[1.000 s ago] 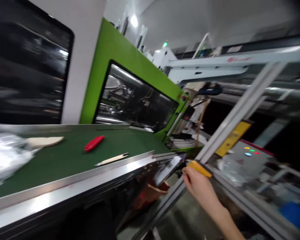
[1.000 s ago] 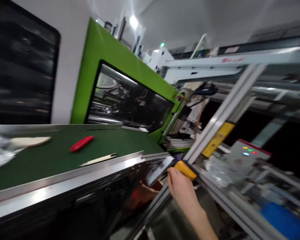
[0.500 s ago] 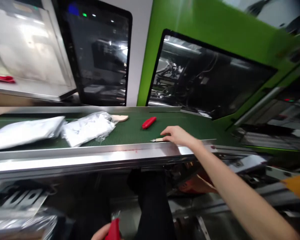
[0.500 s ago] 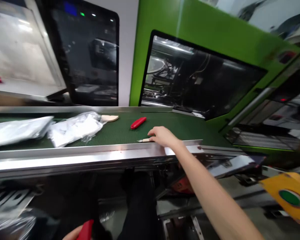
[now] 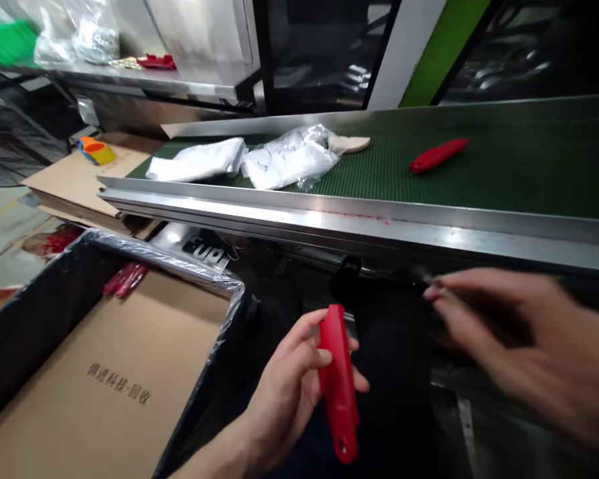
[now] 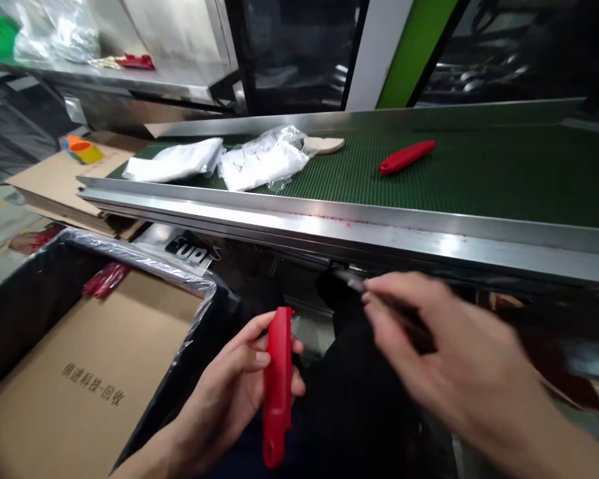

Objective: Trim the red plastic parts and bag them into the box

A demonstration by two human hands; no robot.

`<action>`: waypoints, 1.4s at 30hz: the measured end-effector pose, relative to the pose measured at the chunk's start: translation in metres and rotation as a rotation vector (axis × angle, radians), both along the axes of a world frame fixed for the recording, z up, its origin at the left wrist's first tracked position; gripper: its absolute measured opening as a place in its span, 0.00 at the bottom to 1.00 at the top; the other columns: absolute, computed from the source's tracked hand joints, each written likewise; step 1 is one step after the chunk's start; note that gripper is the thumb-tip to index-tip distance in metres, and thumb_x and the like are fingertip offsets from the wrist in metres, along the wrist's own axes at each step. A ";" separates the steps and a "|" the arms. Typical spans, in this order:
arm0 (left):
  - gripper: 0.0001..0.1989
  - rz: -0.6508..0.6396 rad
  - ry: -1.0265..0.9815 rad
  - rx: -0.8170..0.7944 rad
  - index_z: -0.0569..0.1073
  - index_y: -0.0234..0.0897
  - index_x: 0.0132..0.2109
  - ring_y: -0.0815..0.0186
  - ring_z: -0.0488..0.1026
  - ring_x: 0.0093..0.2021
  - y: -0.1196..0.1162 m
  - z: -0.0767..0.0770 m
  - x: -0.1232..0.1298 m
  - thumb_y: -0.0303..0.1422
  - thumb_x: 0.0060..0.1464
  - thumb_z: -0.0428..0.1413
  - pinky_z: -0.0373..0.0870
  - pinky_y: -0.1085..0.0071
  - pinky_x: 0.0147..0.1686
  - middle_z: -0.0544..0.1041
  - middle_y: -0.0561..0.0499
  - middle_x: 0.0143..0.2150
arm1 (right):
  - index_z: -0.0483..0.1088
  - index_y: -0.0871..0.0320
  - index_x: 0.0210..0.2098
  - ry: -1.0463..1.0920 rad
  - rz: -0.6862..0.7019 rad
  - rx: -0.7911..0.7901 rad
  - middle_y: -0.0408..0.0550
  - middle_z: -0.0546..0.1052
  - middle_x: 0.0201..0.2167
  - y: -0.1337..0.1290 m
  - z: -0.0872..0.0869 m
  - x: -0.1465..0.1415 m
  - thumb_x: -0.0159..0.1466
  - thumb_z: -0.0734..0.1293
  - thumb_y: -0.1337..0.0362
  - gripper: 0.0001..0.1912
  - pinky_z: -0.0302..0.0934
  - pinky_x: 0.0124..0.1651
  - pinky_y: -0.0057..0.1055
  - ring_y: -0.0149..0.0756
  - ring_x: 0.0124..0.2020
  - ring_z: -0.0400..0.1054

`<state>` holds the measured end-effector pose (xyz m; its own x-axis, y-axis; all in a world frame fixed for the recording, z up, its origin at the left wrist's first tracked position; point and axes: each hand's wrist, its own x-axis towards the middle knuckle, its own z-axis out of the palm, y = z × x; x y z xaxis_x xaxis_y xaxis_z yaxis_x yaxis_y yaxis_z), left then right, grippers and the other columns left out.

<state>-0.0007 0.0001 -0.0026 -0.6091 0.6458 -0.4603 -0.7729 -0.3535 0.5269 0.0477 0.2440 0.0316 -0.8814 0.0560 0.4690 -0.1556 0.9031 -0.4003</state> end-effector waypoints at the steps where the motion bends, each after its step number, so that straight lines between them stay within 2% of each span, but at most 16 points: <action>1: 0.21 -0.011 0.002 -0.005 0.66 0.35 0.56 0.58 0.78 0.34 0.001 0.000 0.001 0.25 0.54 0.52 0.74 0.68 0.29 0.74 0.41 0.46 | 0.66 0.50 0.56 -0.070 0.064 -0.046 0.44 0.78 0.44 -0.014 -0.005 0.007 0.66 0.65 0.61 0.19 0.68 0.38 0.28 0.34 0.39 0.75; 4: 0.25 -0.054 0.059 -0.079 0.63 0.39 0.60 0.55 0.79 0.41 0.004 0.003 0.004 0.26 0.57 0.55 0.75 0.65 0.38 0.73 0.40 0.52 | 0.65 0.46 0.59 -0.204 0.132 -0.169 0.42 0.76 0.48 -0.037 -0.016 0.013 0.68 0.63 0.62 0.19 0.68 0.34 0.19 0.29 0.43 0.74; 7: 0.30 -0.077 0.131 -0.129 0.58 0.45 0.63 0.55 0.78 0.45 0.007 0.007 0.005 0.28 0.57 0.59 0.74 0.65 0.42 0.71 0.41 0.56 | 0.69 0.45 0.52 -0.219 0.083 -0.303 0.39 0.76 0.44 -0.041 -0.022 0.012 0.67 0.64 0.65 0.15 0.65 0.33 0.14 0.24 0.41 0.72; 9: 0.30 -0.072 0.147 -0.137 0.58 0.46 0.63 0.56 0.78 0.45 0.008 0.010 0.006 0.28 0.57 0.60 0.75 0.66 0.41 0.72 0.42 0.55 | 0.69 0.47 0.48 -0.211 0.065 -0.362 0.37 0.75 0.40 -0.041 -0.024 0.011 0.67 0.65 0.67 0.11 0.64 0.38 0.13 0.21 0.39 0.70; 12: 0.27 -0.064 0.115 -0.144 0.60 0.43 0.61 0.56 0.79 0.42 0.007 0.011 0.006 0.27 0.57 0.59 0.75 0.67 0.40 0.73 0.42 0.54 | 0.69 0.49 0.47 -0.187 0.085 -0.392 0.37 0.74 0.42 -0.044 -0.024 0.010 0.66 0.65 0.70 0.12 0.62 0.47 0.15 0.21 0.42 0.69; 17: 0.16 -0.036 -0.015 -0.053 0.65 0.36 0.55 0.64 0.76 0.34 0.006 0.012 0.004 0.29 0.59 0.51 0.72 0.73 0.27 0.73 0.43 0.47 | 0.69 0.51 0.52 -0.161 0.169 -0.336 0.41 0.72 0.47 -0.049 -0.018 0.010 0.67 0.63 0.71 0.15 0.60 0.51 0.18 0.23 0.47 0.68; 20: 0.12 -0.048 -0.016 -0.076 0.66 0.37 0.51 0.69 0.72 0.30 0.007 0.012 0.005 0.32 0.61 0.52 0.68 0.76 0.25 0.72 0.47 0.42 | 0.69 0.55 0.52 -0.109 0.229 -0.270 0.44 0.71 0.47 -0.052 -0.014 0.009 0.66 0.63 0.75 0.17 0.61 0.49 0.21 0.25 0.47 0.67; 25: 0.11 -0.062 0.019 -0.064 0.66 0.37 0.49 0.71 0.70 0.27 0.006 0.011 0.009 0.32 0.59 0.52 0.67 0.77 0.23 0.73 0.49 0.39 | 0.68 0.59 0.51 -0.073 0.304 -0.192 0.47 0.72 0.46 -0.055 -0.014 0.008 0.64 0.63 0.78 0.18 0.62 0.48 0.29 0.29 0.46 0.66; 31: 0.11 -0.070 0.019 -0.042 0.66 0.37 0.48 0.71 0.69 0.25 0.004 0.013 0.011 0.32 0.58 0.52 0.65 0.79 0.21 0.73 0.48 0.38 | 0.67 0.57 0.52 -0.070 0.316 -0.077 0.48 0.73 0.48 -0.054 -0.015 0.010 0.63 0.63 0.79 0.20 0.62 0.47 0.36 0.35 0.47 0.67; 42: 0.09 -0.093 0.021 -0.039 0.67 0.37 0.45 0.72 0.68 0.25 0.003 0.013 0.010 0.32 0.57 0.52 0.63 0.80 0.20 0.73 0.49 0.37 | 0.67 0.60 0.52 -0.071 0.331 -0.051 0.49 0.73 0.47 -0.055 -0.013 0.009 0.63 0.63 0.79 0.19 0.61 0.46 0.35 0.34 0.45 0.66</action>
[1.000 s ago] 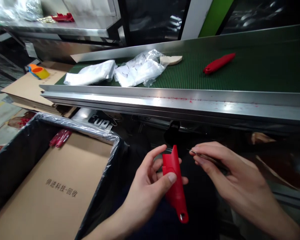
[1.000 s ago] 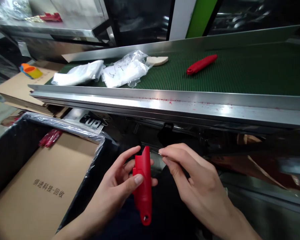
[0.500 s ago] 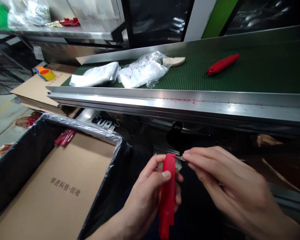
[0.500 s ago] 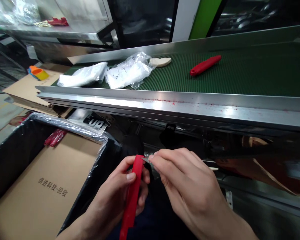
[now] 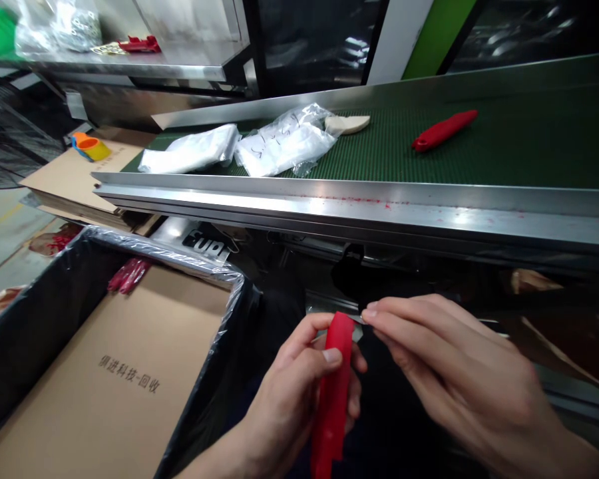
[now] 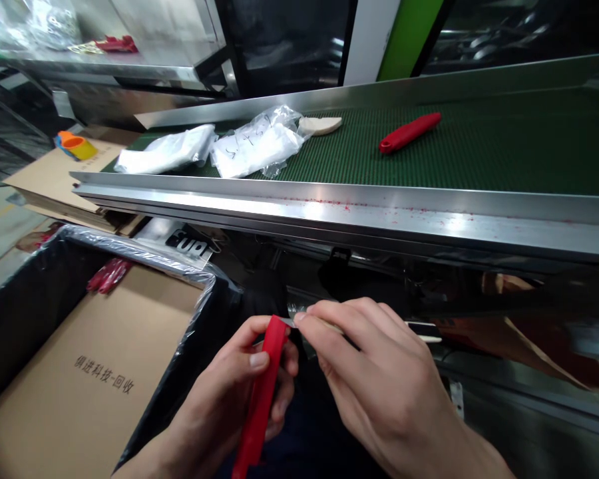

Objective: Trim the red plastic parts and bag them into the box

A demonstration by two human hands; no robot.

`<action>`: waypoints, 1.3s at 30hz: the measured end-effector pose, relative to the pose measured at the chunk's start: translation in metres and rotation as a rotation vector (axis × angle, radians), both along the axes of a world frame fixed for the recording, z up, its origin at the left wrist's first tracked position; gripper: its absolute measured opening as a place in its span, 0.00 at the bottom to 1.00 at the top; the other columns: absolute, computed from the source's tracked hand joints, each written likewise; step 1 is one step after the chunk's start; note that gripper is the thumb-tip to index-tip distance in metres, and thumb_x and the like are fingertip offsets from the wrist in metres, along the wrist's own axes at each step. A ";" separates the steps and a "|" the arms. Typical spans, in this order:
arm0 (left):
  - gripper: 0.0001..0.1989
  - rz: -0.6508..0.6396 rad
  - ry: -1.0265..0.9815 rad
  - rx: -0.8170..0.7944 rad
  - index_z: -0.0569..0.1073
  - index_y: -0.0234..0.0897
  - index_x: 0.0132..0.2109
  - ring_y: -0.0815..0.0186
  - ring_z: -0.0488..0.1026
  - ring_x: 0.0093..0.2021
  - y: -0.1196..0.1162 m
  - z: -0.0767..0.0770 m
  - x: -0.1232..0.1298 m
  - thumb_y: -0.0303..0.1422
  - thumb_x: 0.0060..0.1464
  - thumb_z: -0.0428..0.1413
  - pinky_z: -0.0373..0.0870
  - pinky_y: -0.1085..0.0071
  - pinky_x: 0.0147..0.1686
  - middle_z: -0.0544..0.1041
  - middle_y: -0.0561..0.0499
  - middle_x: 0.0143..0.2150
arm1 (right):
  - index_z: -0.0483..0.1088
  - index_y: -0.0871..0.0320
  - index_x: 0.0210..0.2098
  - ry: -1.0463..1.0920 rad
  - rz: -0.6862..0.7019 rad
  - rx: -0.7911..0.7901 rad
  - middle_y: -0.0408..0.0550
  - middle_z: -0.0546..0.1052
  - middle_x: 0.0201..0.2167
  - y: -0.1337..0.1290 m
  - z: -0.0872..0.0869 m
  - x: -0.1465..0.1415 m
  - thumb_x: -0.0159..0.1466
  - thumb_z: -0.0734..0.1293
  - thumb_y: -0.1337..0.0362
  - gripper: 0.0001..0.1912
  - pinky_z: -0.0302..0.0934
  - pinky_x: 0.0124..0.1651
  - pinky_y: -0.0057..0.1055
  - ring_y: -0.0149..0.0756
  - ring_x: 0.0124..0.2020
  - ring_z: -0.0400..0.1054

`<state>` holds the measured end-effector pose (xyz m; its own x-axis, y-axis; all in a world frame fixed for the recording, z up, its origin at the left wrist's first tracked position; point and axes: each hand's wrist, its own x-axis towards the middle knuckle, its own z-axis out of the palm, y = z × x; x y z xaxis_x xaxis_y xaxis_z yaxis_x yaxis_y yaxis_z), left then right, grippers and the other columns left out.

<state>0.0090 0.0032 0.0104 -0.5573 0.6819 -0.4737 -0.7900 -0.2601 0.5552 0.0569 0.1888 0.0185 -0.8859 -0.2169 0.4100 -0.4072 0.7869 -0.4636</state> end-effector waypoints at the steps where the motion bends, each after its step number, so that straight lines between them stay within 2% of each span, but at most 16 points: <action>1: 0.09 -0.001 0.000 -0.001 0.67 0.37 0.45 0.72 0.68 0.24 0.000 0.000 0.000 0.32 0.57 0.52 0.63 0.79 0.20 0.73 0.49 0.38 | 0.67 0.60 0.52 0.001 0.003 0.000 0.49 0.72 0.47 0.000 0.000 0.000 0.63 0.63 0.79 0.19 0.61 0.46 0.35 0.34 0.46 0.65; 7: 0.08 0.020 -0.036 0.015 0.67 0.37 0.45 0.72 0.67 0.24 -0.002 -0.001 -0.001 0.32 0.57 0.52 0.62 0.79 0.19 0.72 0.49 0.37 | 0.68 0.62 0.52 0.011 0.029 0.008 0.50 0.72 0.46 -0.002 -0.002 0.002 0.63 0.63 0.79 0.19 0.60 0.46 0.34 0.33 0.44 0.65; 13: 0.08 0.042 -0.086 0.023 0.68 0.38 0.44 0.72 0.66 0.24 -0.003 -0.002 -0.007 0.34 0.59 0.51 0.63 0.78 0.20 0.70 0.51 0.32 | 0.68 0.63 0.53 0.039 0.071 0.019 0.52 0.73 0.45 -0.010 -0.004 0.007 0.62 0.62 0.80 0.20 0.63 0.46 0.34 0.35 0.45 0.66; 17: 0.08 0.049 -0.075 0.003 0.68 0.39 0.44 0.72 0.66 0.25 -0.004 -0.002 -0.010 0.34 0.58 0.52 0.64 0.78 0.21 0.70 0.51 0.34 | 0.70 0.61 0.49 0.034 0.054 0.028 0.50 0.75 0.42 -0.015 -0.003 0.011 0.62 0.60 0.79 0.19 0.64 0.40 0.31 0.34 0.41 0.68; 22: 0.08 0.070 -0.068 0.027 0.67 0.39 0.45 0.72 0.65 0.26 -0.003 -0.002 -0.017 0.34 0.59 0.51 0.64 0.79 0.21 0.70 0.50 0.35 | 0.72 0.60 0.50 0.011 0.082 0.037 0.50 0.76 0.42 -0.021 -0.005 0.016 0.61 0.61 0.79 0.20 0.65 0.41 0.30 0.34 0.41 0.68; 25: 0.07 0.112 -0.024 0.038 0.66 0.38 0.45 0.71 0.66 0.27 -0.002 -0.002 -0.021 0.32 0.59 0.50 0.63 0.80 0.21 0.69 0.50 0.34 | 0.74 0.59 0.46 0.018 0.066 0.023 0.48 0.77 0.40 -0.029 -0.007 0.019 0.60 0.61 0.78 0.19 0.64 0.37 0.30 0.34 0.37 0.68; 30: 0.07 0.122 -0.016 0.048 0.66 0.38 0.45 0.71 0.65 0.27 0.000 0.001 -0.026 0.32 0.60 0.49 0.64 0.80 0.21 0.69 0.50 0.34 | 0.75 0.56 0.46 0.012 0.101 0.061 0.45 0.78 0.40 -0.038 -0.015 0.027 0.63 0.62 0.74 0.16 0.65 0.35 0.30 0.33 0.35 0.70; 32: 0.07 0.131 -0.034 0.069 0.65 0.39 0.46 0.71 0.65 0.27 0.000 0.001 -0.028 0.33 0.61 0.48 0.64 0.80 0.20 0.68 0.51 0.35 | 0.75 0.56 0.45 0.032 0.093 0.015 0.45 0.78 0.38 -0.038 -0.017 0.030 0.65 0.61 0.71 0.14 0.65 0.34 0.29 0.32 0.35 0.70; 36: 0.07 0.151 -0.026 0.121 0.64 0.41 0.46 0.71 0.65 0.28 -0.001 0.003 -0.028 0.35 0.62 0.47 0.65 0.79 0.22 0.67 0.51 0.36 | 0.72 0.58 0.47 0.054 -0.021 -0.083 0.48 0.76 0.43 -0.031 -0.011 0.029 0.63 0.61 0.78 0.17 0.65 0.44 0.30 0.33 0.44 0.69; 39: 0.08 0.106 0.031 0.072 0.64 0.41 0.45 0.73 0.64 0.29 -0.003 0.005 -0.022 0.33 0.60 0.54 0.63 0.80 0.22 0.67 0.53 0.36 | 0.70 0.60 0.51 0.072 -0.044 -0.067 0.50 0.72 0.48 -0.023 -0.002 0.022 0.60 0.63 0.81 0.22 0.63 0.49 0.30 0.34 0.49 0.67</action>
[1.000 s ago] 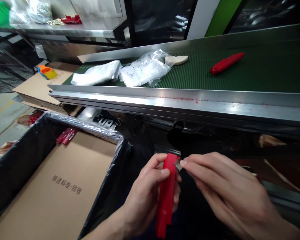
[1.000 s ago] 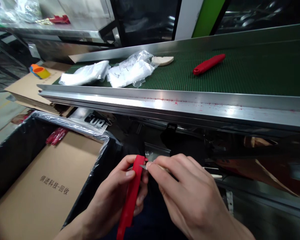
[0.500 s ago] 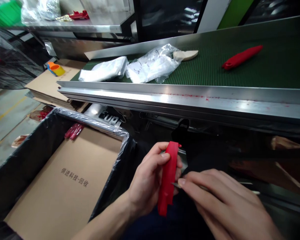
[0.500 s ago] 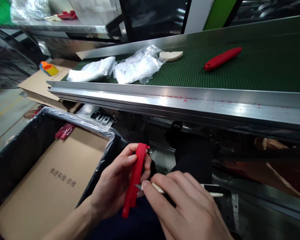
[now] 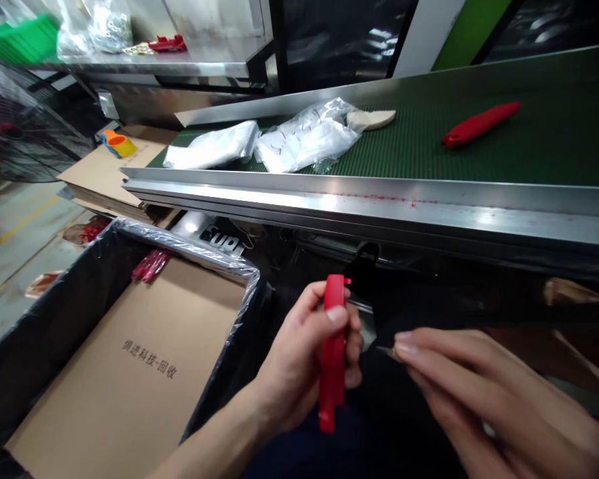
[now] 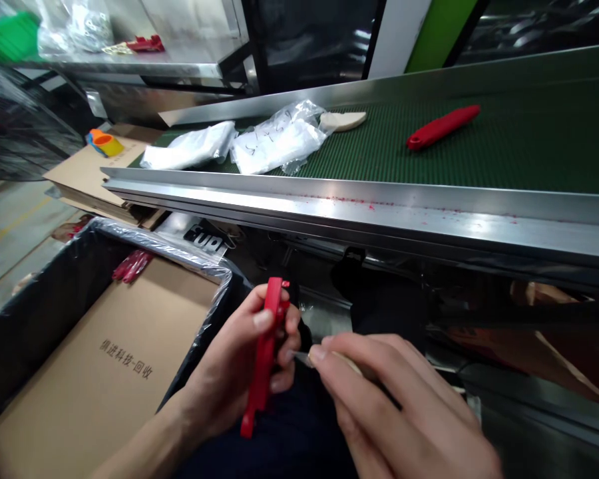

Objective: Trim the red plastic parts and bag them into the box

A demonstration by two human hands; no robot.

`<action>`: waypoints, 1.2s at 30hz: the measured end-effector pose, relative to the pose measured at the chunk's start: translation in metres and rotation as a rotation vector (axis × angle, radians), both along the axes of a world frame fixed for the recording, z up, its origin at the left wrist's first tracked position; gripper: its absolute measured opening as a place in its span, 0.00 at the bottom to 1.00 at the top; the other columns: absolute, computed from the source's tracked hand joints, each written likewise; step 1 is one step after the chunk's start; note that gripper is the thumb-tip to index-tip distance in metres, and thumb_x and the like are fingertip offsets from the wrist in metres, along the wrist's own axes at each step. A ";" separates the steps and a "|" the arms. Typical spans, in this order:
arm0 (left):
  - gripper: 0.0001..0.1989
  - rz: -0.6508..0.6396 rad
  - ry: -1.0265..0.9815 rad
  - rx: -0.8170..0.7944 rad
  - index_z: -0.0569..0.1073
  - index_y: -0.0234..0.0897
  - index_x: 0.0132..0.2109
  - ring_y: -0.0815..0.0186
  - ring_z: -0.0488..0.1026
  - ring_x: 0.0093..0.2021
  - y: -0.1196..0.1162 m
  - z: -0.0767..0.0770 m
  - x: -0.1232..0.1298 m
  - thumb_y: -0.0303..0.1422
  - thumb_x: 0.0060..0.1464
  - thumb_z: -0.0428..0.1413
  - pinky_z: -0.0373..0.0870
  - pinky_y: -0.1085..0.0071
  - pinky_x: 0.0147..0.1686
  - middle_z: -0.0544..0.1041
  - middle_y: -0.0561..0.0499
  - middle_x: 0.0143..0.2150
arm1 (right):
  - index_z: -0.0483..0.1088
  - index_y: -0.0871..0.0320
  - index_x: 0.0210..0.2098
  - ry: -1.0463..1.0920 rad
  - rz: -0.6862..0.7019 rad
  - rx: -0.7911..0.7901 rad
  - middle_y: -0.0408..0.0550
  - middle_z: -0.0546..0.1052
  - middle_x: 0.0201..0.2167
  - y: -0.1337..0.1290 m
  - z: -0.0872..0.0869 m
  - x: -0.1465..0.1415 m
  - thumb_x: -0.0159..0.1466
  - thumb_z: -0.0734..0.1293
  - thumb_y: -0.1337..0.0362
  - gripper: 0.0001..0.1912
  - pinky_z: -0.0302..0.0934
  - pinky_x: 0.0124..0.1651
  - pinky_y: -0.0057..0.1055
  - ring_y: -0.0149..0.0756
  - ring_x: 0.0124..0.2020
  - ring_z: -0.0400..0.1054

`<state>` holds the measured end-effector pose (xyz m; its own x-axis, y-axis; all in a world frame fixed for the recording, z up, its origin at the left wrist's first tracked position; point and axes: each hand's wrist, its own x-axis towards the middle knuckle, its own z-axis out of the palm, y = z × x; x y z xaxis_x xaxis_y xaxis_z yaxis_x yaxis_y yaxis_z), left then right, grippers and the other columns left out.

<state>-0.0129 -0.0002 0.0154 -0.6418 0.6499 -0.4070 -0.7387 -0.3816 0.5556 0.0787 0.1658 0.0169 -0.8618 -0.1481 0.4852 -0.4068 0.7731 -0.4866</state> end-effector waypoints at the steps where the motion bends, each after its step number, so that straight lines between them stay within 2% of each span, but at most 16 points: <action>1: 0.10 -0.024 0.028 -0.032 0.64 0.41 0.45 0.75 0.64 0.28 -0.001 0.000 0.003 0.32 0.58 0.57 0.63 0.81 0.22 0.67 0.54 0.36 | 0.70 0.60 0.52 0.007 -0.014 0.007 0.51 0.72 0.48 0.002 0.002 -0.003 0.61 0.64 0.81 0.21 0.63 0.49 0.31 0.34 0.50 0.66; 3: 0.14 -0.076 0.093 -0.092 0.64 0.41 0.45 0.77 0.63 0.26 -0.004 0.000 0.009 0.30 0.55 0.61 0.63 0.82 0.21 0.66 0.56 0.35 | 0.69 0.61 0.53 0.007 -0.043 0.043 0.52 0.71 0.49 0.005 0.003 -0.007 0.62 0.63 0.80 0.21 0.61 0.50 0.32 0.34 0.50 0.66; 6: 0.15 -0.149 0.173 -0.163 0.64 0.41 0.44 0.79 0.64 0.23 -0.007 -0.001 0.014 0.32 0.54 0.62 0.64 0.80 0.21 0.67 0.57 0.35 | 0.68 0.61 0.55 -0.004 -0.058 0.145 0.52 0.71 0.50 0.008 0.000 -0.011 0.63 0.63 0.78 0.21 0.59 0.49 0.35 0.36 0.50 0.64; 9: 0.15 -0.163 0.205 -0.189 0.63 0.41 0.44 0.79 0.64 0.22 -0.008 0.000 0.016 0.34 0.55 0.62 0.63 0.80 0.20 0.67 0.57 0.36 | 0.67 0.60 0.57 -0.004 -0.057 0.212 0.52 0.70 0.50 0.008 -0.003 -0.012 0.64 0.62 0.77 0.22 0.58 0.48 0.36 0.37 0.51 0.63; 15: 0.15 -0.168 0.213 -0.213 0.64 0.40 0.44 0.80 0.64 0.22 -0.008 0.004 0.017 0.35 0.55 0.62 0.63 0.80 0.20 0.67 0.57 0.36 | 0.68 0.60 0.56 0.027 -0.072 0.192 0.53 0.71 0.49 0.005 -0.001 -0.014 0.62 0.63 0.80 0.24 0.58 0.49 0.39 0.40 0.50 0.64; 20: 0.15 -0.174 0.212 -0.207 0.64 0.39 0.44 0.80 0.64 0.22 -0.009 0.000 0.020 0.35 0.55 0.62 0.63 0.80 0.21 0.67 0.57 0.35 | 0.71 0.61 0.53 0.079 -0.088 0.186 0.53 0.72 0.47 0.006 -0.003 -0.012 0.62 0.64 0.80 0.21 0.59 0.48 0.38 0.40 0.48 0.66; 36: 0.15 -0.207 0.184 -0.200 0.63 0.40 0.45 0.80 0.64 0.22 -0.014 -0.008 0.018 0.35 0.56 0.62 0.65 0.81 0.22 0.66 0.57 0.34 | 0.71 0.66 0.54 0.089 -0.053 0.152 0.57 0.73 0.46 0.008 -0.013 -0.012 0.60 0.65 0.81 0.22 0.61 0.45 0.42 0.43 0.46 0.66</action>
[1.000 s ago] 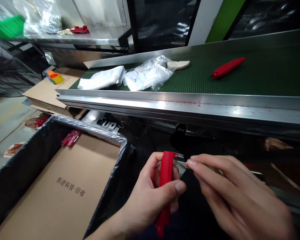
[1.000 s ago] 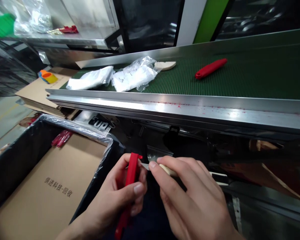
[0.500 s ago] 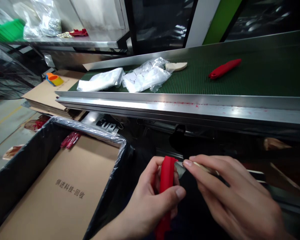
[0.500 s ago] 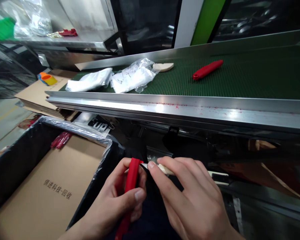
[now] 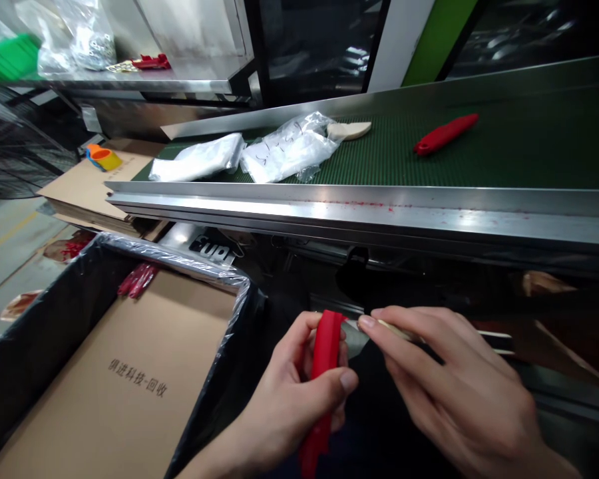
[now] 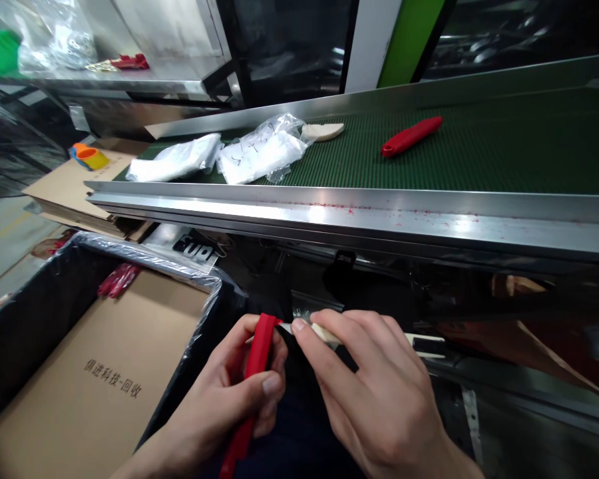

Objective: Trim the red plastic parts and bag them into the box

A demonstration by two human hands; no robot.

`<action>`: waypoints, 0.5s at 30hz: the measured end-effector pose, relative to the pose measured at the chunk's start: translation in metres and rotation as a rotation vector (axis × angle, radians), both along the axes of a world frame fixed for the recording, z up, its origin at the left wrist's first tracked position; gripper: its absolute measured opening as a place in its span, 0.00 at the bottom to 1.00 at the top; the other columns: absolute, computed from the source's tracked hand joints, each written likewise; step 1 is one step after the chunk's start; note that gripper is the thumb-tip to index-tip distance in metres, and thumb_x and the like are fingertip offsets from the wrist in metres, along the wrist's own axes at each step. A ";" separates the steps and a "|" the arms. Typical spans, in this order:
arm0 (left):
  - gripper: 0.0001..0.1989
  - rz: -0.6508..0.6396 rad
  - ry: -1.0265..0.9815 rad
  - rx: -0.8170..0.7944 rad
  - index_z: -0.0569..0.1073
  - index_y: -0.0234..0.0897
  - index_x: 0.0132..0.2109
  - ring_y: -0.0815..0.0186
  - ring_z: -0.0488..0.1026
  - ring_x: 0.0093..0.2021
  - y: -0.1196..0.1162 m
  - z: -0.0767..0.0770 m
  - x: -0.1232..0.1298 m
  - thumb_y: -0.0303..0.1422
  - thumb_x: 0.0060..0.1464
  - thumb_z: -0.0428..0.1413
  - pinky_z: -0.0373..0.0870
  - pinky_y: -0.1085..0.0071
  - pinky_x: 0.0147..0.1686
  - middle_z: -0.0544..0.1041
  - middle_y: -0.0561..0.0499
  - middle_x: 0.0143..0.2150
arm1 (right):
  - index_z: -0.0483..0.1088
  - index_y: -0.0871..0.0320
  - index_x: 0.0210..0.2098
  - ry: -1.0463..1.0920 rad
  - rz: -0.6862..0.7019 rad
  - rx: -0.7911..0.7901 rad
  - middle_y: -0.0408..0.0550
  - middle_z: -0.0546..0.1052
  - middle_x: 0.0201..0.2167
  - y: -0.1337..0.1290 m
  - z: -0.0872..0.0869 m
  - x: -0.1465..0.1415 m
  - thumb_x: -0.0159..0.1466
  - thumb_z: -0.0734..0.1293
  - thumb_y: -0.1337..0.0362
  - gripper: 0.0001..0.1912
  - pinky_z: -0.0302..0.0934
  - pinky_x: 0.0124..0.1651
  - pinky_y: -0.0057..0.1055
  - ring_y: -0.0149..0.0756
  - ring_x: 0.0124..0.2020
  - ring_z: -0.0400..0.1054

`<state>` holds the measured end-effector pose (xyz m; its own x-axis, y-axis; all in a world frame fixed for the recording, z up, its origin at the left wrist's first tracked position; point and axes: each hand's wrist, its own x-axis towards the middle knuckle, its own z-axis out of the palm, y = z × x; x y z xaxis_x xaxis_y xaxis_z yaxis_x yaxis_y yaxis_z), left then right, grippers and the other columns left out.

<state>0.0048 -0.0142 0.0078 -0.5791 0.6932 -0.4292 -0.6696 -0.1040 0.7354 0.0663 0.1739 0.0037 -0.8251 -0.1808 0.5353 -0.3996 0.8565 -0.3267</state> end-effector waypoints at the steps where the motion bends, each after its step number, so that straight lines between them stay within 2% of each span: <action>1: 0.15 -0.005 -0.001 -0.005 0.63 0.40 0.45 0.81 0.63 0.22 0.000 0.000 0.000 0.35 0.56 0.61 0.64 0.81 0.22 0.65 0.58 0.34 | 0.71 0.66 0.54 -0.004 0.005 -0.009 0.57 0.72 0.46 0.000 -0.001 0.000 0.60 0.65 0.81 0.22 0.61 0.45 0.42 0.43 0.46 0.66; 6: 0.15 -0.036 -0.006 -0.030 0.64 0.41 0.46 0.81 0.63 0.23 -0.003 -0.001 -0.003 0.35 0.56 0.61 0.63 0.81 0.21 0.65 0.57 0.36 | 0.71 0.65 0.54 -0.033 0.002 -0.023 0.57 0.72 0.47 0.000 -0.005 0.001 0.61 0.65 0.80 0.22 0.61 0.45 0.43 0.43 0.46 0.66; 11: 0.14 0.002 -0.078 0.034 0.64 0.41 0.45 0.80 0.63 0.23 -0.002 -0.004 -0.002 0.31 0.55 0.61 0.63 0.83 0.20 0.65 0.57 0.35 | 0.71 0.66 0.53 -0.017 0.005 -0.042 0.57 0.73 0.46 -0.002 -0.007 -0.001 0.60 0.66 0.82 0.22 0.62 0.43 0.41 0.43 0.46 0.66; 15: 0.13 0.006 -0.118 0.127 0.65 0.40 0.45 0.79 0.64 0.23 -0.001 -0.007 0.000 0.30 0.55 0.60 0.64 0.84 0.18 0.67 0.56 0.35 | 0.71 0.64 0.53 -0.016 -0.039 -0.093 0.55 0.73 0.47 -0.003 -0.005 -0.003 0.59 0.65 0.83 0.23 0.63 0.45 0.39 0.39 0.47 0.67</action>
